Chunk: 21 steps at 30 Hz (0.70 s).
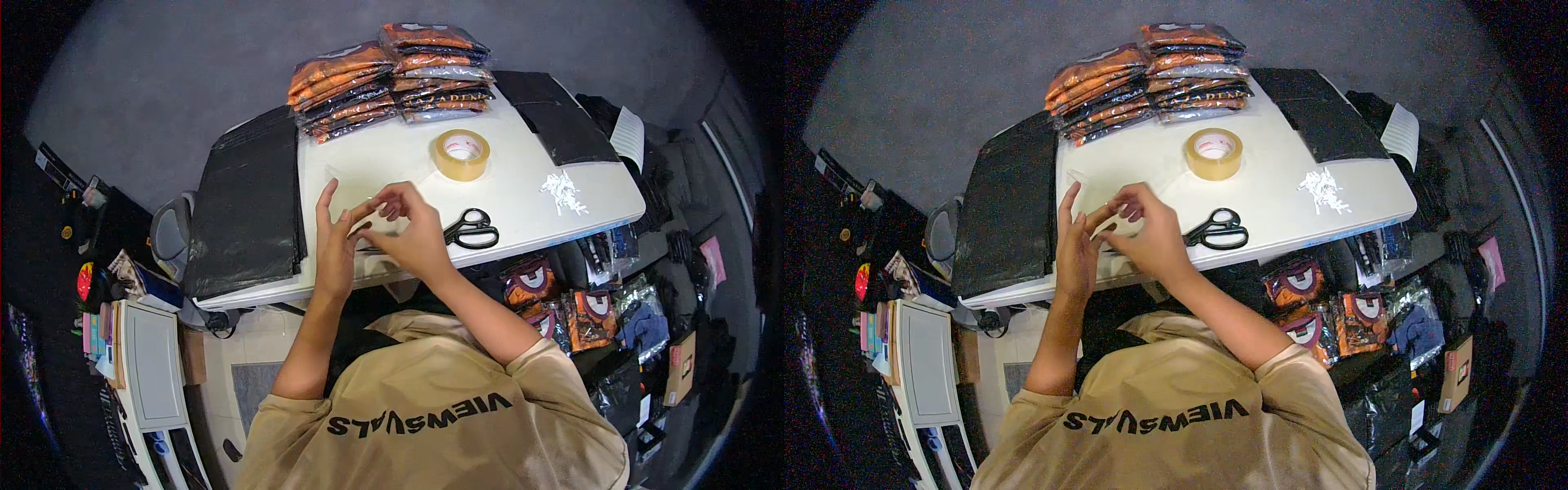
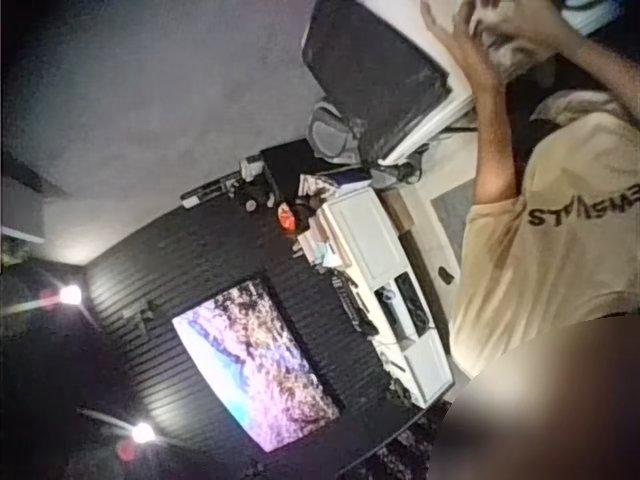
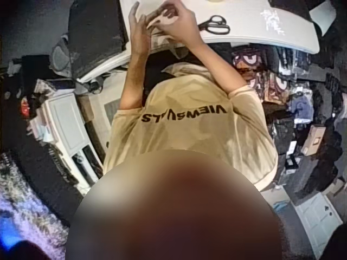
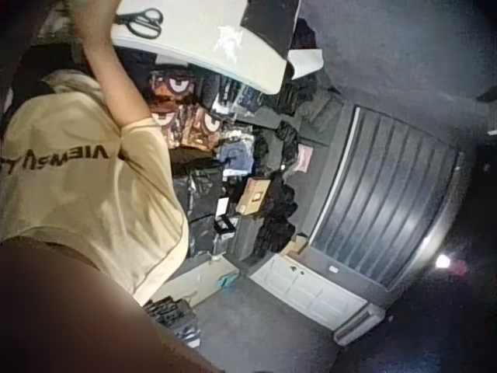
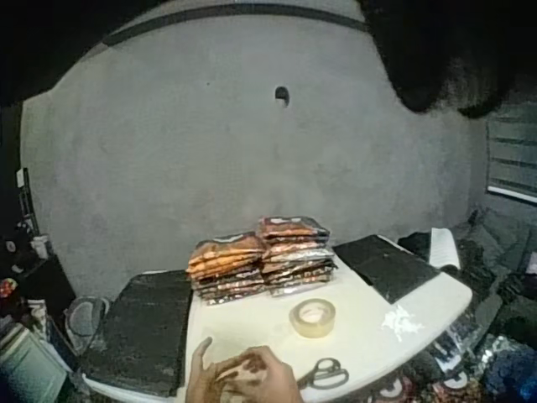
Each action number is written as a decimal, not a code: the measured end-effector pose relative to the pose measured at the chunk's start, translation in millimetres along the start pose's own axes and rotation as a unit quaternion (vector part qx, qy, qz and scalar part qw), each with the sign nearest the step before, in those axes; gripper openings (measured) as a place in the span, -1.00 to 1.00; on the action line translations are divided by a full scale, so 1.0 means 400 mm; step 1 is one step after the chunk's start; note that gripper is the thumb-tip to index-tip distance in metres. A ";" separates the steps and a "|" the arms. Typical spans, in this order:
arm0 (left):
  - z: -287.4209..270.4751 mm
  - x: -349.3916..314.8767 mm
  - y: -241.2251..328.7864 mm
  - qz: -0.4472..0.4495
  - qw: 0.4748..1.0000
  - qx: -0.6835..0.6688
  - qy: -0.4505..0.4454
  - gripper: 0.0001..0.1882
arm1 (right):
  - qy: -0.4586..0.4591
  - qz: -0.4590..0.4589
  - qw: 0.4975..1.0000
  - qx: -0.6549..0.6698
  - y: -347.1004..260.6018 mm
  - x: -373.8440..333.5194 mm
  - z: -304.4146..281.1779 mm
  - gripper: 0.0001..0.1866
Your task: The recorder is seen sealing and labeling black shipping bags at a table, likely in a fulfillment or small business setting.
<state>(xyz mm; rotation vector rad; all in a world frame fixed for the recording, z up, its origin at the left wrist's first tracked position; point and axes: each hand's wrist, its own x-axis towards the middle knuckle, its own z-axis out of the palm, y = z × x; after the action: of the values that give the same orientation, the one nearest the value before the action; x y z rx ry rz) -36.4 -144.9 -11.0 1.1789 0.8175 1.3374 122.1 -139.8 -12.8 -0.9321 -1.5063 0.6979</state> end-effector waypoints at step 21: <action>-0.033 0.074 -0.010 0.074 0.987 0.140 0.022 -0.20 | -0.247 -0.151 0.944 -0.156 0.080 0.204 -0.106 -0.65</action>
<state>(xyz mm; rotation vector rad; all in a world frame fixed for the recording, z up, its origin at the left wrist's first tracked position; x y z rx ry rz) -44.3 -113.5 -12.8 1.4577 0.9887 1.4048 168.5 -56.6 7.8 -0.7584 -2.2012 0.4931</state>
